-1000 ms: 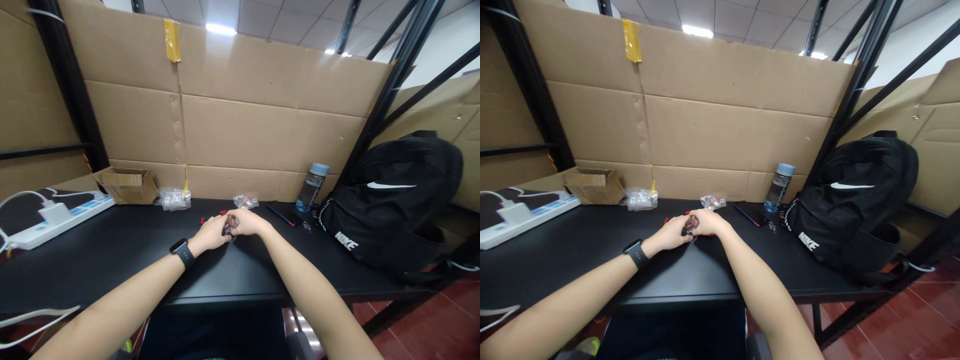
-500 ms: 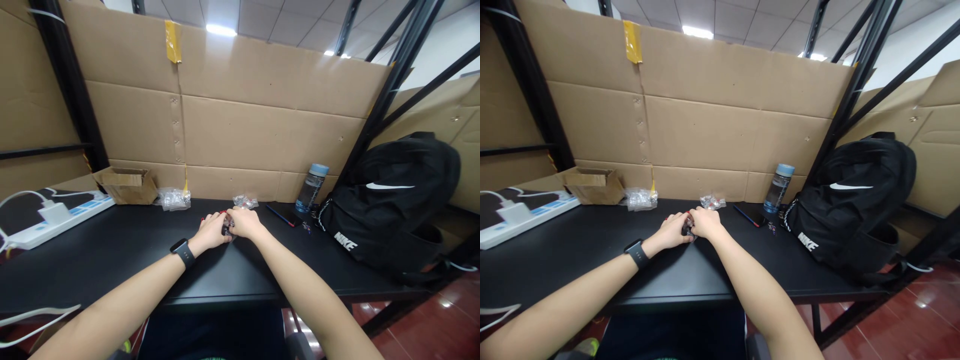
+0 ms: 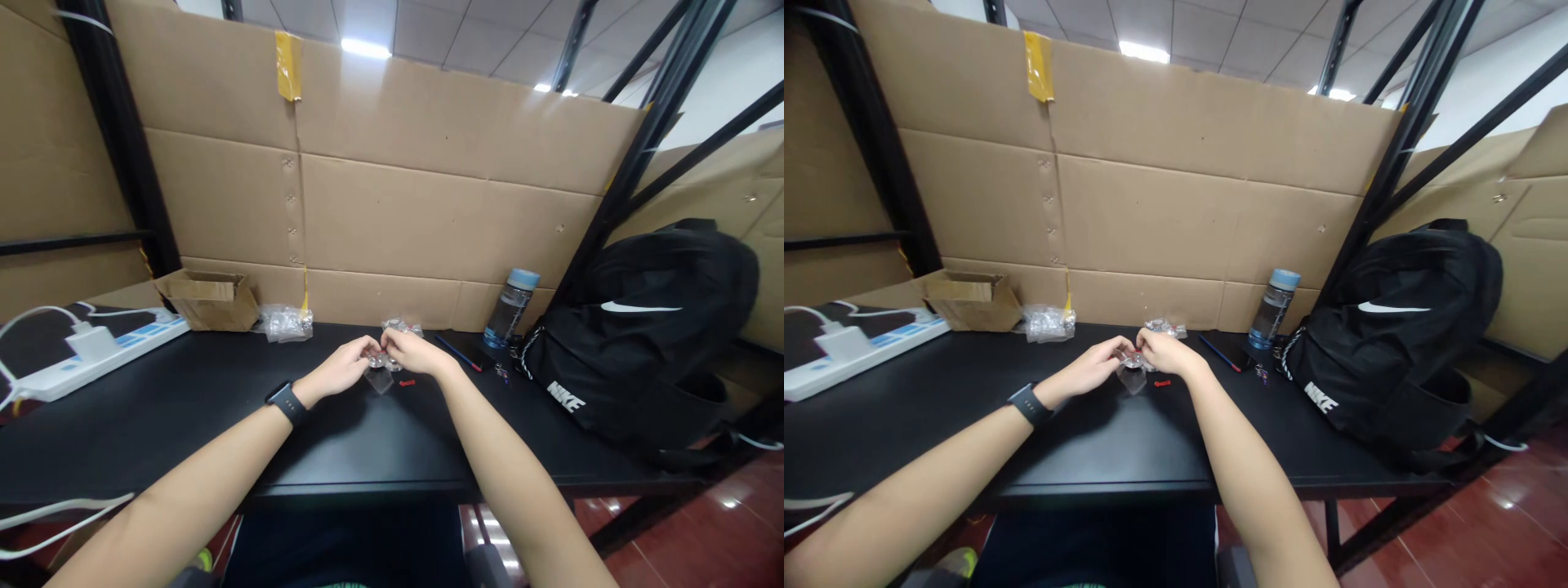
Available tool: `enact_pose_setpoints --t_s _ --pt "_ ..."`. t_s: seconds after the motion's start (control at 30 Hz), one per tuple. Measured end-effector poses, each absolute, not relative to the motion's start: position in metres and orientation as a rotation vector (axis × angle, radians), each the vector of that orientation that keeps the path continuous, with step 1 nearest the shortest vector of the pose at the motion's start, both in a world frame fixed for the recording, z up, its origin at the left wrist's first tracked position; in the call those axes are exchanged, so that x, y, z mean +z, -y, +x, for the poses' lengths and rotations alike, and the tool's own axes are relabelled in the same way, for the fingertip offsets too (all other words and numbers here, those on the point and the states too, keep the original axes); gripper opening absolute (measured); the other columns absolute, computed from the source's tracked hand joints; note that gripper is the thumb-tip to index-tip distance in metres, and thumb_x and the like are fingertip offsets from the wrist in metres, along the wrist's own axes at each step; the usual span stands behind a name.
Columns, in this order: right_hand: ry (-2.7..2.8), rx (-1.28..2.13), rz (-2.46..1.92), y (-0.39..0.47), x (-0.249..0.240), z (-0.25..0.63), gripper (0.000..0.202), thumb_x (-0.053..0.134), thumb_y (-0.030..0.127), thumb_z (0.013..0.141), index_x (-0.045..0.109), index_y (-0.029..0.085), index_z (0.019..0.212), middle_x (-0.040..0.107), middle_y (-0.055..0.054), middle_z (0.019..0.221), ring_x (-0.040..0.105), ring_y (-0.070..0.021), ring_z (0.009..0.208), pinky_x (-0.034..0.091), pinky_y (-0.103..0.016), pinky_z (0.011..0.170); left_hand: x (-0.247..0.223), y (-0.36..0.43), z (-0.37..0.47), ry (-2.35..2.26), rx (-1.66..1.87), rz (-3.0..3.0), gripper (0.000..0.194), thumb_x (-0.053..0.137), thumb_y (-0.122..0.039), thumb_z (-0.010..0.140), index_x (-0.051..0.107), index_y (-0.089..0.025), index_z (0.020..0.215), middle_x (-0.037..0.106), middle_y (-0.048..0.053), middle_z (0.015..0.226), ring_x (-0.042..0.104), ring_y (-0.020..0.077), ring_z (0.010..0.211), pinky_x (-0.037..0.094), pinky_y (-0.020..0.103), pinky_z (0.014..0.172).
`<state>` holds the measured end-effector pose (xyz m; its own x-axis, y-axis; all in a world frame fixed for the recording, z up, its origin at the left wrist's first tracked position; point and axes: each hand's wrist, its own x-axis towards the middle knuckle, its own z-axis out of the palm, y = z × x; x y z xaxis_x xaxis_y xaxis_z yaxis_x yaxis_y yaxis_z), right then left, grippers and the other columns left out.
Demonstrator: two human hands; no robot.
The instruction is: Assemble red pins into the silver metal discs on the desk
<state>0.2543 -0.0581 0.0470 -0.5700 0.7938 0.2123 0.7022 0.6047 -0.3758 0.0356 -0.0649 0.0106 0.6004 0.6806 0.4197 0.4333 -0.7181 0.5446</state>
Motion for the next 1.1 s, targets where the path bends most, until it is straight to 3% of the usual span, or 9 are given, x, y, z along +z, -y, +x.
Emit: enact_pose_setpoints --t_s 0.1,0.17,0.33,0.43,0.67,0.77,0.97,1.1 --pt "2.641 0.37 -1.168 0.055 0.037 0.252 0.036 0.073 0.009 0.068 0.057 0.018 0.098 0.062 -0.001 0.089 0.055 -0.0142 0.076 0.039 -0.022 0.066 0.005 0.061 0.028 -0.948 0.8 2.727 0.046 0.046 -0.001 0.071 0.059 -0.023 0.109 0.064 0.006 0.112 0.06 0.0239 0.107 0.046 0.035 0.092" --pt "2.679 0.351 -1.134 0.055 0.032 0.246 0.039 0.079 0.013 0.063 0.058 0.017 0.096 0.061 -0.001 0.089 0.054 -0.0148 0.075 0.039 -0.023 0.066 0.003 0.061 0.025 -0.972 0.735 2.827 0.046 0.049 0.0 0.071 0.059 -0.023 0.109 0.064 0.006 0.113 0.06 0.0247 0.106 0.046 0.035 0.089" --pt "2.604 0.269 -1.068 0.058 0.036 0.241 0.015 0.072 0.015 0.075 0.062 0.016 0.086 0.063 -0.002 0.083 0.054 -0.0141 0.073 0.038 -0.023 0.067 0.008 0.062 0.027 -0.936 0.788 2.818 0.017 0.064 -0.018 0.082 0.061 -0.022 0.098 0.068 0.005 0.099 0.064 0.0224 0.091 0.046 0.029 0.078" --pt "2.542 0.307 -1.112 0.059 0.043 0.246 0.007 0.068 0.013 0.077 0.062 0.016 0.079 0.063 0.0 0.074 0.054 -0.0119 0.067 0.036 -0.022 0.063 0.012 0.062 0.026 -0.947 0.858 2.724 0.003 0.059 -0.024 0.089 0.062 -0.022 0.09 0.07 0.002 0.089 0.065 0.0189 0.08 0.044 0.026 0.071" --pt "2.48 0.412 -1.118 0.059 0.045 0.25 0.017 0.076 0.013 0.07 0.067 0.016 0.084 0.069 0.001 0.08 0.057 -0.0107 0.066 0.039 -0.021 0.063 0.012 0.062 0.026 -1.049 0.951 2.567 0.009 0.054 -0.028 0.094 0.062 -0.024 0.092 0.071 0.0 0.081 0.066 0.0173 0.07 0.042 0.025 0.066" --pt "2.481 0.414 -1.094 0.059 0.047 0.249 0.004 0.071 0.018 0.079 0.07 0.015 0.082 0.069 0.0 0.073 0.057 -0.0114 0.065 0.039 -0.022 0.062 0.015 0.063 0.026 -1.029 0.984 2.564 0.009 0.052 -0.027 0.095 0.061 -0.025 0.094 0.073 0.0 0.084 0.067 0.0179 0.074 0.043 0.025 0.068" --pt "2.443 0.529 -1.044 0.06 0.057 0.254 0.011 0.066 0.025 0.086 0.071 0.015 0.086 0.069 -0.001 0.074 0.056 -0.0122 0.065 0.04 -0.023 0.063 0.029 0.068 0.022 -1.04 1.033 2.477 0.008 0.053 -0.027 0.094 0.058 -0.025 0.101 0.073 -0.002 0.079 0.066 0.0158 0.068 0.042 0.024 0.066" --pt "2.353 0.644 -0.998 0.058 0.056 0.255 0.013 0.062 0.023 0.087 0.071 0.015 0.092 0.069 -0.002 0.076 0.058 -0.0122 0.065 0.043 -0.023 0.062 0.032 0.072 0.02 -0.958 0.984 2.386 0.036 0.066 -0.034 0.087 0.052 -0.024 0.119 0.073 -0.004 0.078 0.066 0.0157 0.066 0.044 0.024 0.067"
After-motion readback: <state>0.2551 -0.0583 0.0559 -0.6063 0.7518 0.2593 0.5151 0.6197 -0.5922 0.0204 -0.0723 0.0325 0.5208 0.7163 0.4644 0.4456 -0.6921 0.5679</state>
